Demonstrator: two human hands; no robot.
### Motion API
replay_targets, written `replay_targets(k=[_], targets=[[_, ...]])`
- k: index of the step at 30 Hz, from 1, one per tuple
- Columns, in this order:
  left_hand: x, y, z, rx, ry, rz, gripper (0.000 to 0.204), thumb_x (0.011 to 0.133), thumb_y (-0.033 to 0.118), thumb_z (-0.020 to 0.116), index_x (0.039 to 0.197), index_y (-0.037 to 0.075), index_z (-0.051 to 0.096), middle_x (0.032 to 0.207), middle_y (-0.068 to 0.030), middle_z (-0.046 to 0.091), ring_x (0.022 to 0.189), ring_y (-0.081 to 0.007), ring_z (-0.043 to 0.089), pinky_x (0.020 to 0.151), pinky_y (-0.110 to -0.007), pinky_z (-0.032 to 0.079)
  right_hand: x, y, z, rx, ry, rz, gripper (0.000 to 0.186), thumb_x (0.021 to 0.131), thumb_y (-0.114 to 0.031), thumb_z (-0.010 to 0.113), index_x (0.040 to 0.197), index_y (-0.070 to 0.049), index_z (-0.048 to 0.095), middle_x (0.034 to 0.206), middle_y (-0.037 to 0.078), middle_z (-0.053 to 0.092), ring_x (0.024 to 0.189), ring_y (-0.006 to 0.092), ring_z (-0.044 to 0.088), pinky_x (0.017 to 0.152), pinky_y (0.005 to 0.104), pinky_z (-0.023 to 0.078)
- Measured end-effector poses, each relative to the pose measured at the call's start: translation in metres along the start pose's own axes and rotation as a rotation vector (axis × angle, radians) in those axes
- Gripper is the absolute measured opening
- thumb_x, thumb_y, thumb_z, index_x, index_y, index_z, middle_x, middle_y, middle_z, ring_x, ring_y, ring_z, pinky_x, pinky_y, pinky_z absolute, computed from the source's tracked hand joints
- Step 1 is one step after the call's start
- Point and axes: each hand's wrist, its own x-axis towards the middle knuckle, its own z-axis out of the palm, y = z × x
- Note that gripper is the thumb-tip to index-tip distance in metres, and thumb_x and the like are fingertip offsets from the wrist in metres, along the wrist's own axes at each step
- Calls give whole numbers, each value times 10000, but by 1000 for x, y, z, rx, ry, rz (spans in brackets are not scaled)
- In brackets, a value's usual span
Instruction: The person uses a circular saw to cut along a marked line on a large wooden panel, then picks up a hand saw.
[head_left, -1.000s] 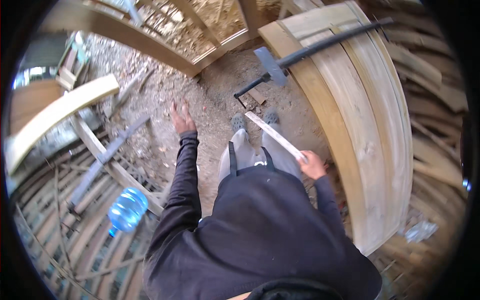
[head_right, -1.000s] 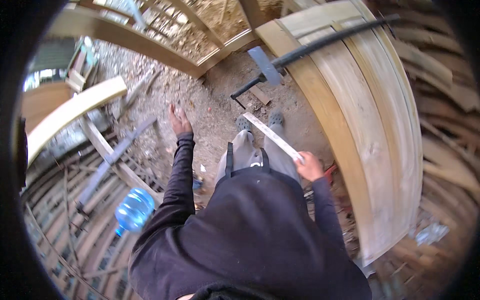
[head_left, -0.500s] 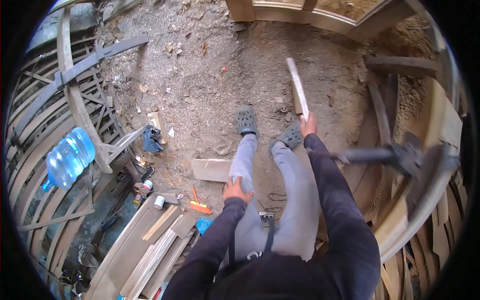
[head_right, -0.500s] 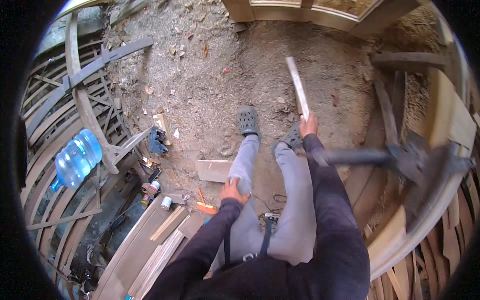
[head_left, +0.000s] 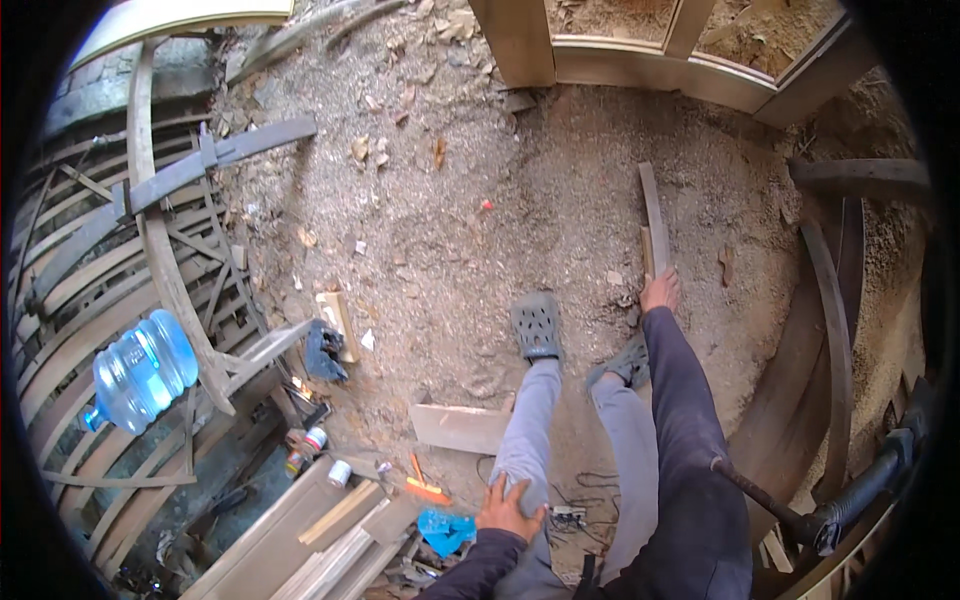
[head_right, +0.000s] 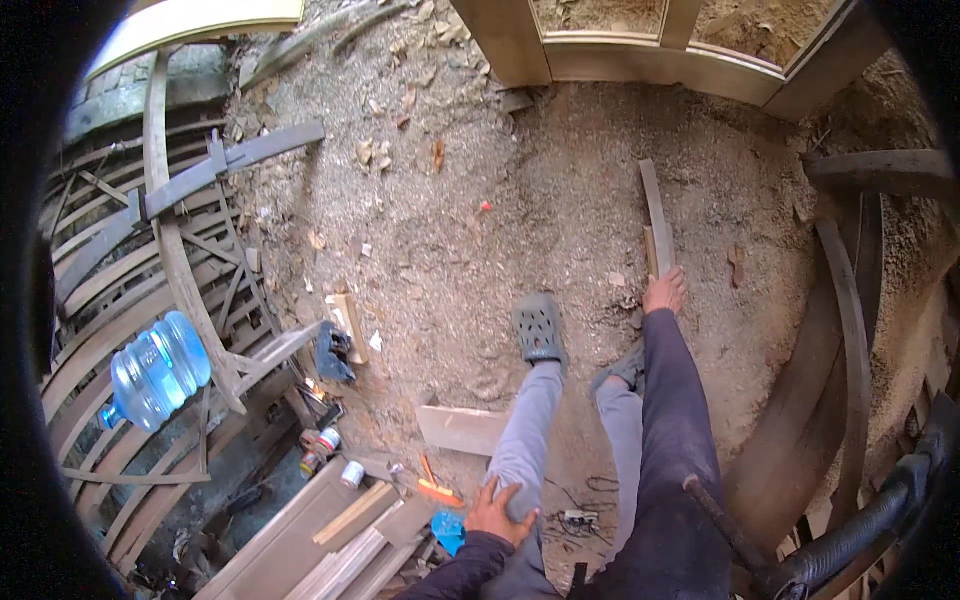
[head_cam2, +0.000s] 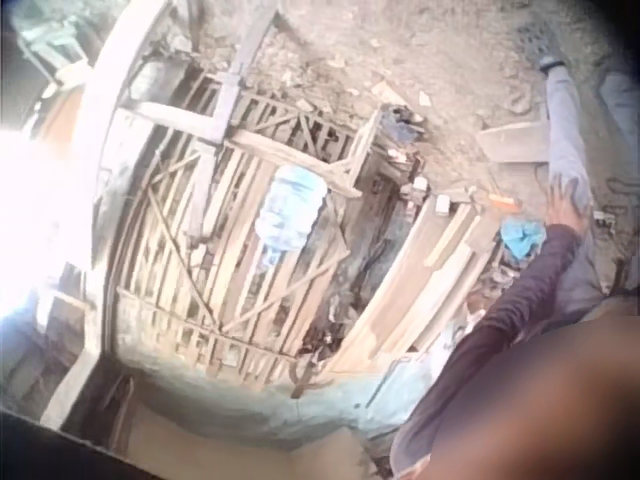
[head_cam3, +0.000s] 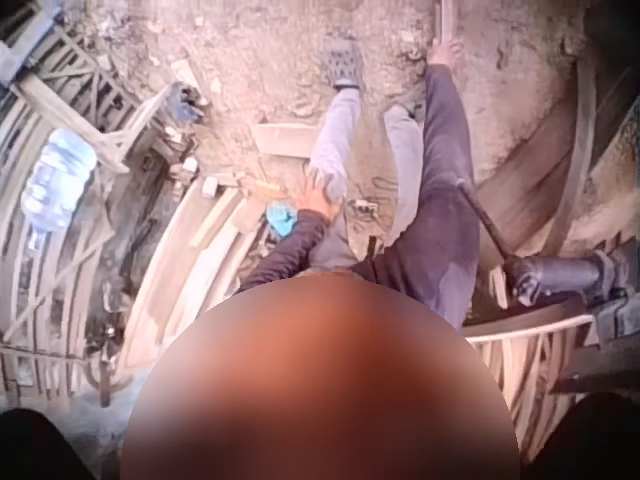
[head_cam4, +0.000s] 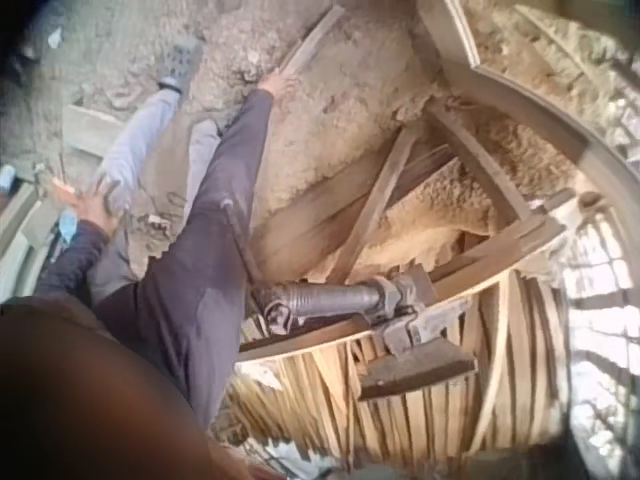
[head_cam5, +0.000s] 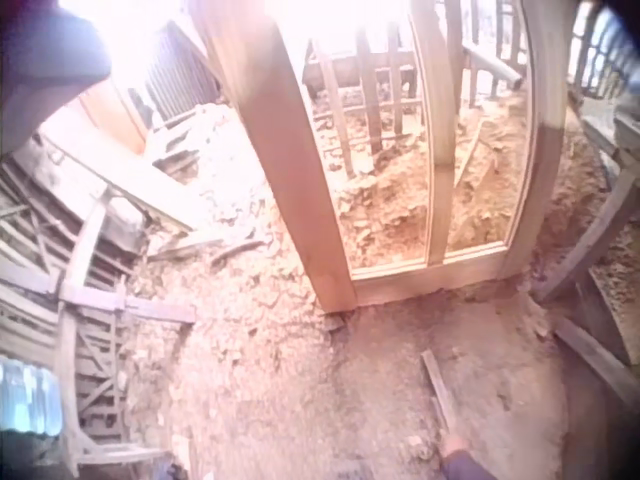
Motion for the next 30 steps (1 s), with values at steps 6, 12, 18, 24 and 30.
replay_targets(k=[6, 12, 18, 24, 30], targets=[[0, 6, -5, -44, 21, 38, 528, 686, 455, 725, 1155, 232, 631, 1358, -142, 451, 1242, -359, 436, 991, -455, 414, -23, 2, -22, 110, 119, -359, 551, 943, -333, 418, 1301, 82, 354, 1183, 320, 480, 1062, 459, 493, 916, 493, 401], [6, 4, -16, -16, 16, 38, 515, 680, 412, 717, 1146, 209, 639, 1357, -143, 461, 1245, -360, 430, 1002, -443, 406, -83, -109, -56, 801, -270, -257, 526, 996, -389, 282, 1207, 43, 493, 1169, 277, 542, 1095, 419, 508, 928, 430, 400], [16, -11, -21, -54, 13, -26, 473, 689, 394, 696, 1128, 222, 655, 1362, -135, 462, 1253, -333, 432, 999, -443, 410, -168, -258, -50, 1101, -669, -157, 558, 1002, -410, 298, 1232, 66, 477, 1147, 181, 577, 1047, 273, 538, 930, 364, 406], [28, -12, -35, -173, 31, -11, 470, 685, 388, 693, 1122, 219, 659, 1361, -111, 470, 1243, -316, 447, 992, -440, 417, -141, -427, -65, 1059, -662, -303, 580, 973, -413, 297, 1191, 82, 506, 1070, 222, 599, 1029, 286, 553, 894, 382, 417], [31, -29, -36, -288, 27, -73, 438, 686, 390, 683, 1090, 221, 679, 1348, -112, 488, 1216, -318, 474, 996, -432, 416, -31, -588, -203, 1017, -192, -402, 551, 964, -392, 281, 1088, 69, 554, 930, 175, 656, 835, 304, 611, 741, 434, 493]])
